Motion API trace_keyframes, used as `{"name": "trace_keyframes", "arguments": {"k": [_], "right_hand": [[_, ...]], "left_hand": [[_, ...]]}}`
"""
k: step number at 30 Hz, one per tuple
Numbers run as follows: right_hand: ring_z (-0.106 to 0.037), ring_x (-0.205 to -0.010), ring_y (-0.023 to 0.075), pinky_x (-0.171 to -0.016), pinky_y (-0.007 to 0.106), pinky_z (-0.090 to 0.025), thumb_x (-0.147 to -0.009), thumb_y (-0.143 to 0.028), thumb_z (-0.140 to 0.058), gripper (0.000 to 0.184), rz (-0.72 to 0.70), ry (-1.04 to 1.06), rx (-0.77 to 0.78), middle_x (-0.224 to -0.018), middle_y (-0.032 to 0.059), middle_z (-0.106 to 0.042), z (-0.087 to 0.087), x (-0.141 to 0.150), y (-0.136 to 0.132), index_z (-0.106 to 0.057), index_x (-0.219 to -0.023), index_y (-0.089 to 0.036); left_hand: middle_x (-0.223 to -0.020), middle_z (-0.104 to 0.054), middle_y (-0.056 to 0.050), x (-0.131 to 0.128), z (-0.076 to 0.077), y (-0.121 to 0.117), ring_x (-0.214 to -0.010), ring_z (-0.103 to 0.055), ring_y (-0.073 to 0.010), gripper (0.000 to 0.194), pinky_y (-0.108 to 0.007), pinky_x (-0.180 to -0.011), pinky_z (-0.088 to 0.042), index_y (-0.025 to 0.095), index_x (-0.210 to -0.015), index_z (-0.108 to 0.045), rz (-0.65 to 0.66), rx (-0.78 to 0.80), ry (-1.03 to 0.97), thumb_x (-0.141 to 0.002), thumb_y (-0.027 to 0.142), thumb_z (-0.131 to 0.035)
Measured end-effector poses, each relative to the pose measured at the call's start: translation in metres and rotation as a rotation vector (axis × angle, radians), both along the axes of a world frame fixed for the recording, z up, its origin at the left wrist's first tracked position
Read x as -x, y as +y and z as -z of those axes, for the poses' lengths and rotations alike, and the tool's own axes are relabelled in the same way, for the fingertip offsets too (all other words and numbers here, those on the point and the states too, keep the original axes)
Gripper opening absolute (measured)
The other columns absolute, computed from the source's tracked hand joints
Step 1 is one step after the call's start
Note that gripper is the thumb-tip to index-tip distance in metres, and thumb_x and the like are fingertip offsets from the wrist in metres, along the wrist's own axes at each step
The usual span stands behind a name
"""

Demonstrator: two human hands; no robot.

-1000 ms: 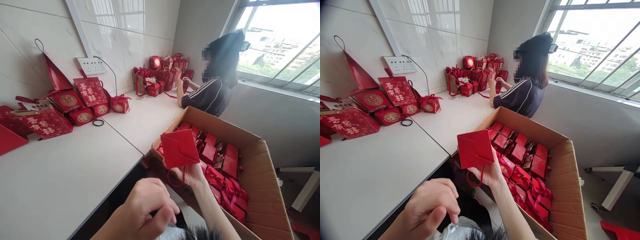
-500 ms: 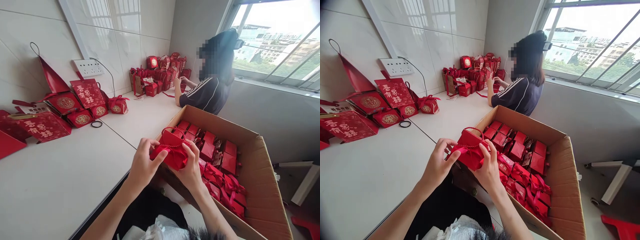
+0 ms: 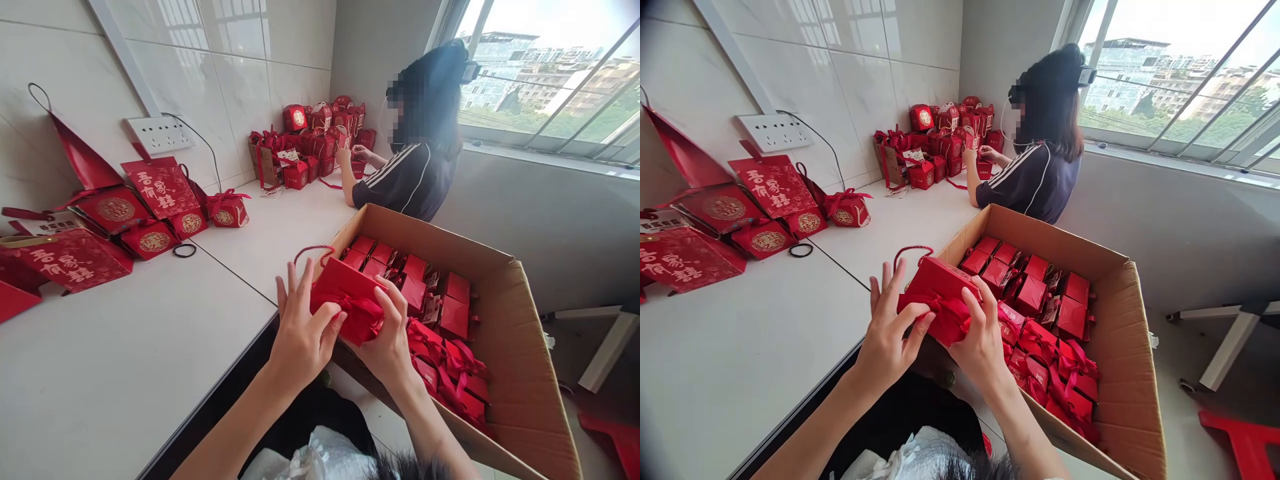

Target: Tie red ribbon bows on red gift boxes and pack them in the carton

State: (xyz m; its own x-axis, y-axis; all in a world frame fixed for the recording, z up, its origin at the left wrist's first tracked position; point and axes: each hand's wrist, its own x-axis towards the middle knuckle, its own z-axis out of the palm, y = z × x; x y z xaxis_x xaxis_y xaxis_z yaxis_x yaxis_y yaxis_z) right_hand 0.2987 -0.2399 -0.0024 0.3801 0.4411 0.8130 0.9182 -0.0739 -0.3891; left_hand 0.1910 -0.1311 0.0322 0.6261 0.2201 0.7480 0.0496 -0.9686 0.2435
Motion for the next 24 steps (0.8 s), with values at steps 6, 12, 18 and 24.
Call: {"name": "trace_keyframes", "arguments": {"k": [6,12,18,24], "right_hand": [[-0.044,-0.123,0.0285,-0.09,0.054,-0.051,-0.077,-0.023,-0.066,0.075,0.006,0.028,-0.007,-0.133,0.0144,-0.036,-0.001,-0.003,-0.005,-0.023,-0.138,-0.029],[-0.043,-0.123,0.0282,-0.089,0.052,-0.051,-0.077,-0.015,-0.061,0.073,0.035,-0.008,0.003,-0.132,0.0147,-0.036,0.0,-0.004,-0.009,-0.023,-0.139,-0.028],[-0.041,-0.125,0.0268,-0.091,0.049,-0.051,-0.077,-0.011,-0.059,0.075,0.029,-0.005,-0.02,-0.134,0.014,-0.034,-0.001,-0.003,-0.011,-0.022,-0.141,-0.027],[-0.044,-0.124,0.0276,-0.094,0.05,-0.048,-0.071,-0.016,-0.069,0.078,-0.01,0.115,-0.049,-0.135,0.0111,-0.036,-0.001,-0.001,-0.014,-0.029,-0.136,-0.031]], "left_hand": [[-0.107,-0.059,-0.01,0.001,0.001,-0.006,-0.114,-0.054,-0.0247,0.003,-0.04,-0.09,-0.048,0.019,-0.084,-0.059,0.065,-0.091,-0.179,-0.081,0.018,-0.06],[-0.092,-0.065,-0.008,0.003,0.0,-0.012,-0.087,-0.062,-0.0156,0.016,-0.027,-0.077,-0.053,0.014,-0.094,-0.059,0.242,-0.059,-0.176,-0.079,0.011,-0.062],[-0.094,-0.065,-0.009,0.005,0.001,-0.019,-0.091,-0.061,-0.0166,0.018,-0.027,-0.08,-0.053,0.011,-0.097,-0.059,0.296,-0.049,-0.157,-0.079,0.009,-0.063],[-0.087,-0.067,-0.006,0.005,-0.009,-0.008,-0.08,-0.061,-0.0141,0.016,-0.026,-0.073,-0.048,0.014,-0.093,-0.058,0.183,-0.087,-0.165,-0.078,0.011,-0.065]]}}
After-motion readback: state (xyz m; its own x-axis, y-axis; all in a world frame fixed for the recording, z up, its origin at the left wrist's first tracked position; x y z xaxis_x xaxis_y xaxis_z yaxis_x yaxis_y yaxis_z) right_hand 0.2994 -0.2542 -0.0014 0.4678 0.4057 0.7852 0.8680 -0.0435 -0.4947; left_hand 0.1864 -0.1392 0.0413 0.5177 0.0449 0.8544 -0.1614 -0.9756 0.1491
